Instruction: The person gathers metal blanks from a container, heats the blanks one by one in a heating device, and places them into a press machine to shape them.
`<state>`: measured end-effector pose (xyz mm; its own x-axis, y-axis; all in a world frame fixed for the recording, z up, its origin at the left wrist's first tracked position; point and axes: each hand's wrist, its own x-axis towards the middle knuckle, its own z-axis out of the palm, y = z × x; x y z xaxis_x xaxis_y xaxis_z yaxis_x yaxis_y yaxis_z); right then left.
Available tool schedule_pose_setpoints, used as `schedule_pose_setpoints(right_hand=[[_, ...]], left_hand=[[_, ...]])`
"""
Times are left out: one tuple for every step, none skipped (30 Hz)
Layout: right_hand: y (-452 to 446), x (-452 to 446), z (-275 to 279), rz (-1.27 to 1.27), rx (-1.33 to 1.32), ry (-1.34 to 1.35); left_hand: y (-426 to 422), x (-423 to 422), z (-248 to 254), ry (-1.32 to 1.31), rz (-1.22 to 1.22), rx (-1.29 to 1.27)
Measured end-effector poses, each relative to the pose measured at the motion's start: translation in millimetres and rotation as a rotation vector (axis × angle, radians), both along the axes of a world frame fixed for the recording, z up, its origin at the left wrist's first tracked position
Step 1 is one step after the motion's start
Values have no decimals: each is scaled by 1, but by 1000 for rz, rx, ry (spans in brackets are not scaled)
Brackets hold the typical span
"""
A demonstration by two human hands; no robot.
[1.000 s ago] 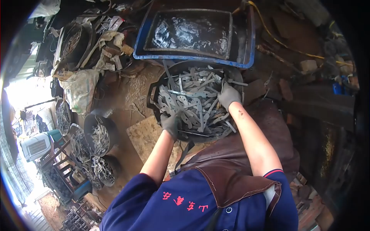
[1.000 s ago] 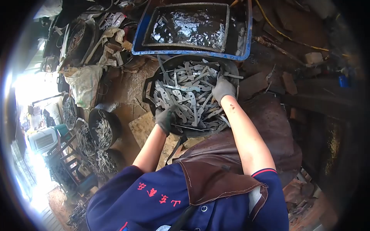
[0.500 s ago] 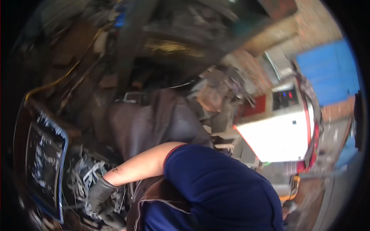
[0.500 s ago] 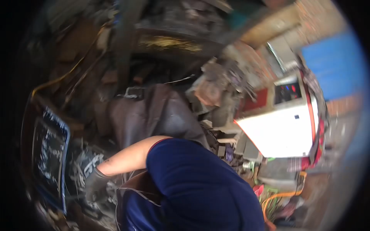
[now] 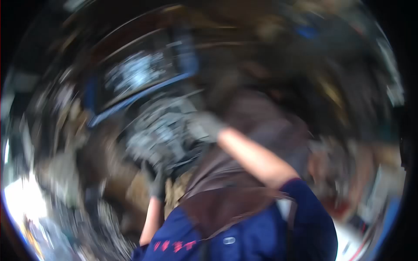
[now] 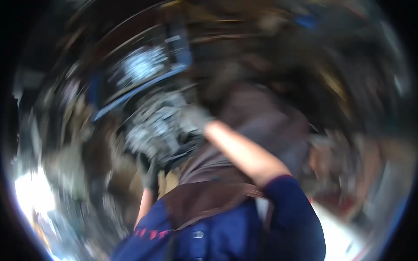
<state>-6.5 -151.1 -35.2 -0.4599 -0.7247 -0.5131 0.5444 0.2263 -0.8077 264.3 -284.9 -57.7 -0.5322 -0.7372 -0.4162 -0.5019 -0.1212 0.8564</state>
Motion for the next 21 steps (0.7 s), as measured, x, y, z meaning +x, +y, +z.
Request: schedule_pose_setpoints(right_hand=[[3, 0, -3, -34, -3, -103], [7, 0, -5, 34, 2, -94], [6, 0, 3, 217, 157, 58], [-9, 8, 34, 275, 294, 68], [-18, 10, 35, 303, 283, 68], [-23, 9, 36, 413, 256, 189], [-16, 12, 38, 511, 227, 312], [-20, 9, 26, 585, 305, 413], [-24, 5, 12, 590, 307, 411], [-32, 2, 9, 671, 316, 704], [-37, 0, 6, 746, 320, 999], [-40, -1, 4, 678, 277, 943], [-52, -3, 8, 687, 275, 939], [-66, -7, 9, 756, 342, 1011], [-79, -10, 8, 823, 409, 1083], [-92, -8, 7, 810, 436, 1124], [-101, -6, 7, 812, 430, 1123], [-108, -4, 7, 863, 478, 1169], [-112, -1, 11, 915, 528, 1211], [-110, 2, 14, 905, 517, 1187], [-106, 3, 18, 909, 523, 1178]], left_hand=[[-8, 1, 7, 108, 6, 1], [-14, -3, 13, 164, 115, 129], [-17, -9, 19, 182, 223, 155], [-31, -3, -2, 161, 219, 172], [-39, -13, 6, 178, 330, 354], [-47, -15, 1, 185, 402, 444], [-47, -12, -4, 194, 463, 535], [-50, -15, -11, 193, 470, 537], [-53, -19, -18, 83, 469, 439], [-57, -23, -21, -26, 466, 340], [-63, -27, -23, -29, 470, 342], [-71, -29, -25, -17, 485, 411], [-81, -30, -25, -4, 500, 478], [-97, -26, -21, -77, 436, 559], [-99, -26, -20, -80, 444, 558], [-99, -31, -12, -136, 365, 566], [-99, -34, -7, -190, 283, 572], [-100, -33, -8, -194, 287, 572], [-100, -31, -9, -180, 250, 607], [-101, -30, -11, -166, 209, 643], [-101, -29, -13, -173, 208, 650]])
